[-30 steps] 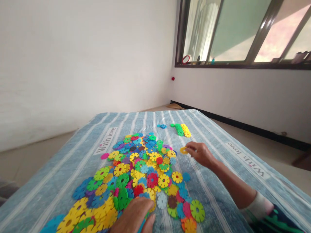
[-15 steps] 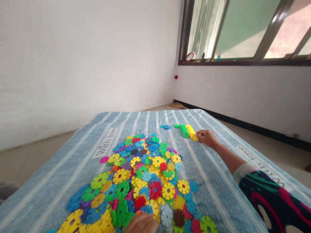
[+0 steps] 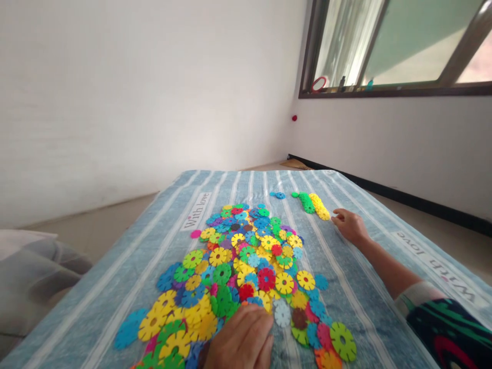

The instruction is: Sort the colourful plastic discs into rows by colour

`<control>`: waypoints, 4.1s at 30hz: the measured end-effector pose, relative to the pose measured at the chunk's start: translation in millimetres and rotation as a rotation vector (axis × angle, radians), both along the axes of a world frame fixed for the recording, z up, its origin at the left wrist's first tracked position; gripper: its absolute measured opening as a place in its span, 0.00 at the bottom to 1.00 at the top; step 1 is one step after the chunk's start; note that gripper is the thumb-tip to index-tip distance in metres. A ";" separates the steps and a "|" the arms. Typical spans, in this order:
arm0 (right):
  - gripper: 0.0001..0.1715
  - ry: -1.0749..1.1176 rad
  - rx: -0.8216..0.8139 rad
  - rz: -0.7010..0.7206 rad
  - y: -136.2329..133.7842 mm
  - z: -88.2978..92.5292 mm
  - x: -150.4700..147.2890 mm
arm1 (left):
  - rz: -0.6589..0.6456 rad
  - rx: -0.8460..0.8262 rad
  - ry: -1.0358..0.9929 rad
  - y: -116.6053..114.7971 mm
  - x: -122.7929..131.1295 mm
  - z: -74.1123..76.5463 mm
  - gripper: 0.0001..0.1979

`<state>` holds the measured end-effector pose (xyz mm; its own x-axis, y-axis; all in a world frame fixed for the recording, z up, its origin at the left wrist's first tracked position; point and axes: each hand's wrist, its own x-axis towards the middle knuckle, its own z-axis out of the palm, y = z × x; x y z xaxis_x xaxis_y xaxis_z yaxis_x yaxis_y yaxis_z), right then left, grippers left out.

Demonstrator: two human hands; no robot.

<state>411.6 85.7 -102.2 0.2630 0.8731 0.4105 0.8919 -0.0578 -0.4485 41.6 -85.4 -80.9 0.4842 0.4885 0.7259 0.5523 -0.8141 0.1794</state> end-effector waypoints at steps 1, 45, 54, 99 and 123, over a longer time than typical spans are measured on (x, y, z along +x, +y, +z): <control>0.19 -0.007 0.006 0.007 -8.7 -1.8 -4.3 | 0.002 -0.004 -0.008 -0.9 1.2 0.5 0.11; 0.17 -0.022 -0.047 0.550 -131.4 -17.3 -91.7 | 0.006 -0.067 0.043 -13.3 12.5 0.2 0.08; 0.16 -0.006 -0.064 0.550 -132.1 -16.9 -92.9 | 0.010 -0.079 0.019 -13.4 12.1 2.4 0.09; 0.13 0.026 -0.042 0.564 -133.1 -5.5 -98.3 | 0.246 -0.060 0.202 -0.3 -2.4 7.1 0.15; 0.13 0.021 -0.036 0.595 -132.4 -3.1 -96.5 | 0.248 -0.028 0.192 20.3 -17.0 22.2 0.07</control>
<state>315.2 -46.7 -105.3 -0.2683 0.8860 0.3781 0.7666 0.4340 -0.4732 24.6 -65.1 -58.8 0.4749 0.6273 0.6172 0.7593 -0.6467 0.0729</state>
